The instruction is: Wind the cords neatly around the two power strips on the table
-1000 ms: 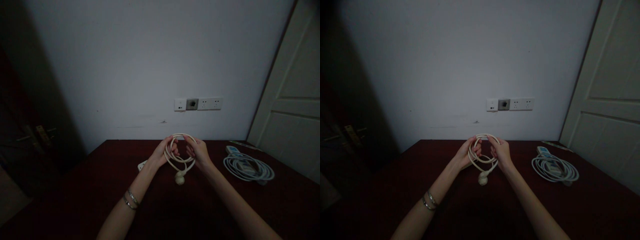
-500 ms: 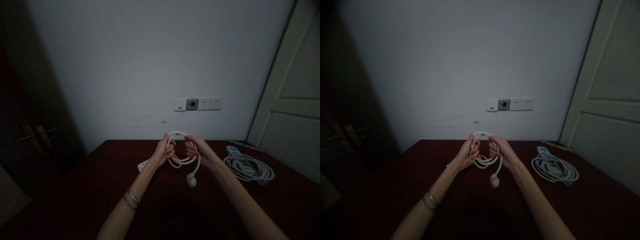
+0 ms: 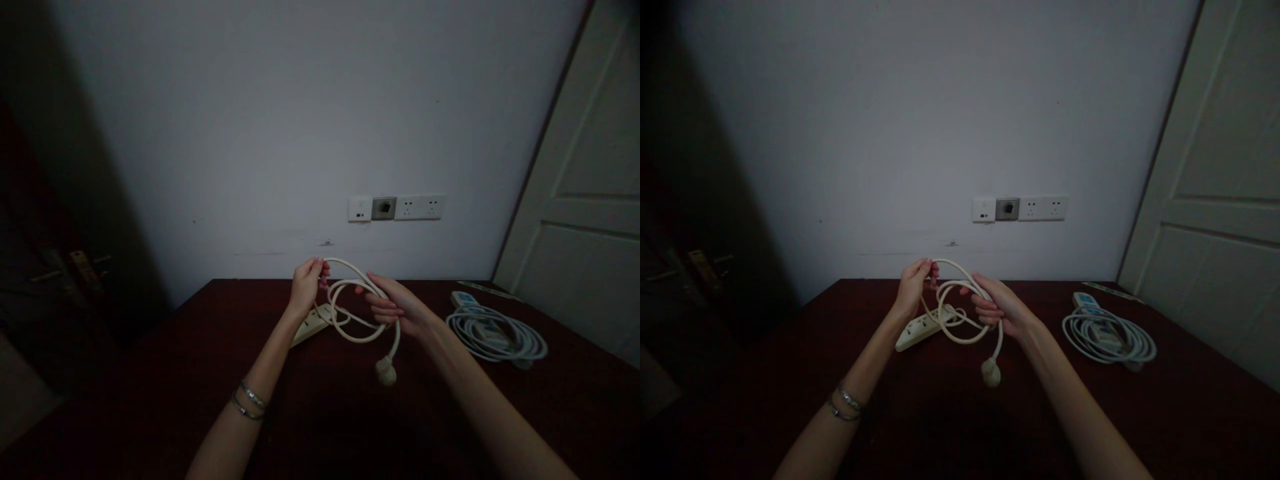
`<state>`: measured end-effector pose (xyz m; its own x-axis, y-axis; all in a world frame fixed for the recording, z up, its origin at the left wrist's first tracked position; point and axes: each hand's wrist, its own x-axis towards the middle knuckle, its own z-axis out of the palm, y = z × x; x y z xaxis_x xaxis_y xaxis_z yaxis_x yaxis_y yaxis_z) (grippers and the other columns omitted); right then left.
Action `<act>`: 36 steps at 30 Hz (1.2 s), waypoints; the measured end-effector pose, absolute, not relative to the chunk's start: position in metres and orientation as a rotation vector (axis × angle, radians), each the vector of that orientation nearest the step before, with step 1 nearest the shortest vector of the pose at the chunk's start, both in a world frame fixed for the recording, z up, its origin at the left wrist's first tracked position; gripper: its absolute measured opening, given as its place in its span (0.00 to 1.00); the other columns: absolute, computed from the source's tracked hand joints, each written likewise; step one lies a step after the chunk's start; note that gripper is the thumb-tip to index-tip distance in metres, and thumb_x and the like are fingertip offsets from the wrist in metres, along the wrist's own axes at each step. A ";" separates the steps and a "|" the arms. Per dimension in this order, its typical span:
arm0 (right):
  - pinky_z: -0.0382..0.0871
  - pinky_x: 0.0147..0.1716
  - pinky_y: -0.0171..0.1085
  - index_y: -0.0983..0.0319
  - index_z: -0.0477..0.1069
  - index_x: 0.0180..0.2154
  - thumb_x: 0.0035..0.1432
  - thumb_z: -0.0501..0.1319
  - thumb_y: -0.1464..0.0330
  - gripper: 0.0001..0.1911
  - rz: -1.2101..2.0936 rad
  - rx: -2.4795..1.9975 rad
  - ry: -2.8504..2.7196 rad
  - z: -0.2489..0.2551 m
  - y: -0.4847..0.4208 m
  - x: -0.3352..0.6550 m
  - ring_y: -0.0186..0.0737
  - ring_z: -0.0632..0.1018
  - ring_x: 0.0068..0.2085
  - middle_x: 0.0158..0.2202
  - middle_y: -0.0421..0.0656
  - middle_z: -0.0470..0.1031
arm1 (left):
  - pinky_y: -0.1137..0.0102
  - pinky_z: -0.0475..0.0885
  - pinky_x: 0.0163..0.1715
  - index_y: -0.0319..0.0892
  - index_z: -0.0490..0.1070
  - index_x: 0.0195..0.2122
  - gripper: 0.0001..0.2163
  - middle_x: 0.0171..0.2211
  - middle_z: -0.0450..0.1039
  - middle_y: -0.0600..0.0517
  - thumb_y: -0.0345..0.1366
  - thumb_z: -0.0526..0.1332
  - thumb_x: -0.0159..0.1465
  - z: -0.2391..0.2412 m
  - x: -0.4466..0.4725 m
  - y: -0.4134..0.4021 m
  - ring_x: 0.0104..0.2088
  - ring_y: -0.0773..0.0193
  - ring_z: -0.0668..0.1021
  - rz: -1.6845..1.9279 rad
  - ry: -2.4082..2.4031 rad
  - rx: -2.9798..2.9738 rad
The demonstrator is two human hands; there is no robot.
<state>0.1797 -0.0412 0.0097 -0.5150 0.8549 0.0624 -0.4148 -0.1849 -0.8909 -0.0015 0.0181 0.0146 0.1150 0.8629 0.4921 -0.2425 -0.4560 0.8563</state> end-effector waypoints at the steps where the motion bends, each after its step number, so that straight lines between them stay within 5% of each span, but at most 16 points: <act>1: 0.40 0.08 0.23 0.67 0.68 0.32 0.61 0.52 0.58 0.18 1.822 -0.591 -1.209 0.009 -0.042 0.179 0.21 0.42 0.11 0.09 0.28 0.47 | 0.78 0.66 0.14 0.37 0.68 0.26 0.14 0.21 0.63 0.55 0.45 0.59 0.56 0.017 -0.003 0.017 0.17 0.75 0.65 1.531 0.628 1.465; 13: 0.47 0.10 0.24 0.65 0.67 0.31 0.59 0.55 0.59 0.15 1.707 -0.577 -1.446 0.014 -0.050 0.172 0.21 0.46 0.11 0.09 0.27 0.50 | 0.78 0.60 0.11 0.36 0.68 0.26 0.11 0.21 0.63 0.56 0.40 0.62 0.54 0.043 -0.021 0.000 0.14 0.77 0.61 1.546 0.413 1.202; 18: 0.44 0.09 0.23 0.63 0.63 0.27 0.55 0.61 0.64 0.11 1.609 -0.521 -1.333 0.020 -0.056 0.184 0.20 0.45 0.11 0.09 0.26 0.48 | 0.77 0.60 0.12 0.36 0.69 0.24 0.09 0.19 0.64 0.53 0.36 0.59 0.56 0.045 -0.045 0.005 0.14 0.75 0.62 1.161 0.421 1.401; 21: 0.40 0.09 0.23 0.63 0.62 0.24 0.52 0.62 0.65 0.12 1.562 -0.524 -1.241 0.022 -0.056 0.187 0.20 0.43 0.11 0.09 0.26 0.47 | 0.76 0.64 0.14 0.36 0.73 0.31 0.08 0.24 0.69 0.48 0.36 0.59 0.57 0.045 -0.052 0.007 0.18 0.72 0.68 0.902 0.512 1.535; 25: 0.39 0.09 0.23 0.63 0.64 0.26 0.53 0.61 0.64 0.10 1.594 -0.501 -1.117 0.021 -0.052 0.181 0.21 0.41 0.11 0.08 0.26 0.46 | 0.79 0.59 0.11 0.41 0.70 0.45 0.15 0.33 0.71 0.46 0.38 0.59 0.58 0.044 -0.041 0.003 0.22 0.71 0.71 1.021 0.541 1.532; 29: 0.37 0.09 0.24 0.63 0.65 0.27 0.56 0.57 0.64 0.09 1.630 -0.415 -0.986 0.022 -0.050 0.175 0.22 0.39 0.11 0.08 0.26 0.45 | 0.80 0.51 0.09 0.41 0.68 0.48 0.20 0.23 0.66 0.55 0.42 0.61 0.56 0.036 -0.021 -0.002 0.13 0.77 0.60 1.019 0.643 1.646; 36: 0.37 0.09 0.25 0.61 0.60 0.25 0.58 0.55 0.62 0.12 1.563 -0.323 -0.883 0.024 -0.055 0.173 0.23 0.38 0.11 0.08 0.26 0.44 | 0.79 0.61 0.15 0.36 0.71 0.27 0.06 0.17 0.65 0.56 0.35 0.61 0.55 0.012 0.009 -0.001 0.15 0.74 0.66 0.959 0.721 1.616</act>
<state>0.1732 -0.0553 0.0236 -0.2116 0.9366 0.2792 -0.7224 0.0425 -0.6901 0.0086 -0.0012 0.0115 0.4927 0.8414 0.2222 -0.0203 -0.2442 0.9695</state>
